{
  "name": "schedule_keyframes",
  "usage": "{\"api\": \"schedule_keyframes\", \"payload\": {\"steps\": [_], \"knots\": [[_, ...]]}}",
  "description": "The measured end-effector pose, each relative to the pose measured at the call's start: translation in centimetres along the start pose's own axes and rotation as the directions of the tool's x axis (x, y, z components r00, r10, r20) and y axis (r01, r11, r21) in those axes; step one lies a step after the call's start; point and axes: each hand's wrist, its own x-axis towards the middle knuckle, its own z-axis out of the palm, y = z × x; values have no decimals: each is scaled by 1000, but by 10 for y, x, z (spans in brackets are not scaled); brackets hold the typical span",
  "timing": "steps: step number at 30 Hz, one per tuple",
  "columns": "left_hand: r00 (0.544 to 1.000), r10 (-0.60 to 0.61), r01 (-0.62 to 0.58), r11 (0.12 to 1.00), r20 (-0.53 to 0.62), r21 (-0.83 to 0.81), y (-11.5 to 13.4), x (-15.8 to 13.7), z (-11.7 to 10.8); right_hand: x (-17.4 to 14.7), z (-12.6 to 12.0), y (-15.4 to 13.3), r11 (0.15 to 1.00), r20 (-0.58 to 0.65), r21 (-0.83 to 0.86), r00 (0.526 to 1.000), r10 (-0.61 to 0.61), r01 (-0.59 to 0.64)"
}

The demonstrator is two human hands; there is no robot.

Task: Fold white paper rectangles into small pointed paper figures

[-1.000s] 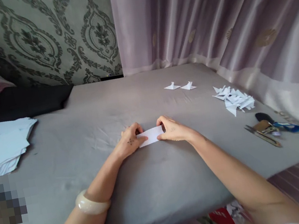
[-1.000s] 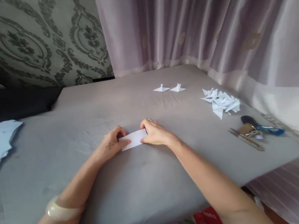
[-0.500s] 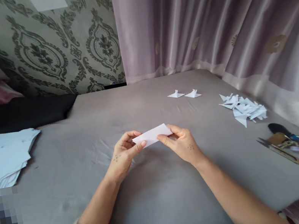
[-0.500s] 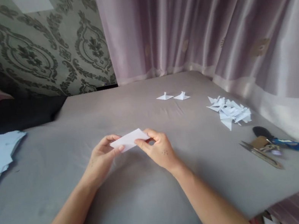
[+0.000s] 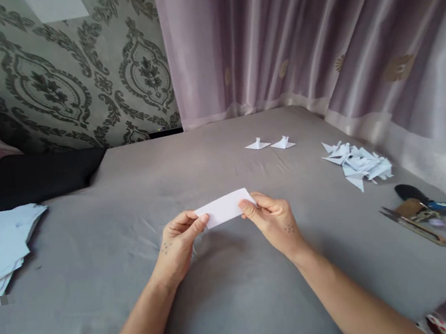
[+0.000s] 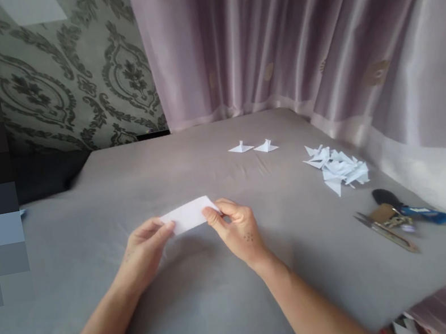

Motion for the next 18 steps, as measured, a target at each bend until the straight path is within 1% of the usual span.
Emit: {"api": "schedule_keyframes", "payload": {"steps": [8,11,14,16,18], "knots": [[998,-55,54,998,-35,-19,5,-2,0,2,-1,2,996,-75,77,996,54,-48],[998,-38,36,998,-48,-42,6,-2,0,2,-1,4,993,-64,86,994,91,-85],[998,11,-16,997,-63,-75,2,0,0,3,0,11,976,-59,135,982,181,-172],[996,59,-65,994,-67,-92,0,2,0,3,2,17,937,-79,242,957,278,-252],[991,115,-120,988,-62,-93,-2,3,0,4,5,21,881,-67,363,934,350,-304]]}}
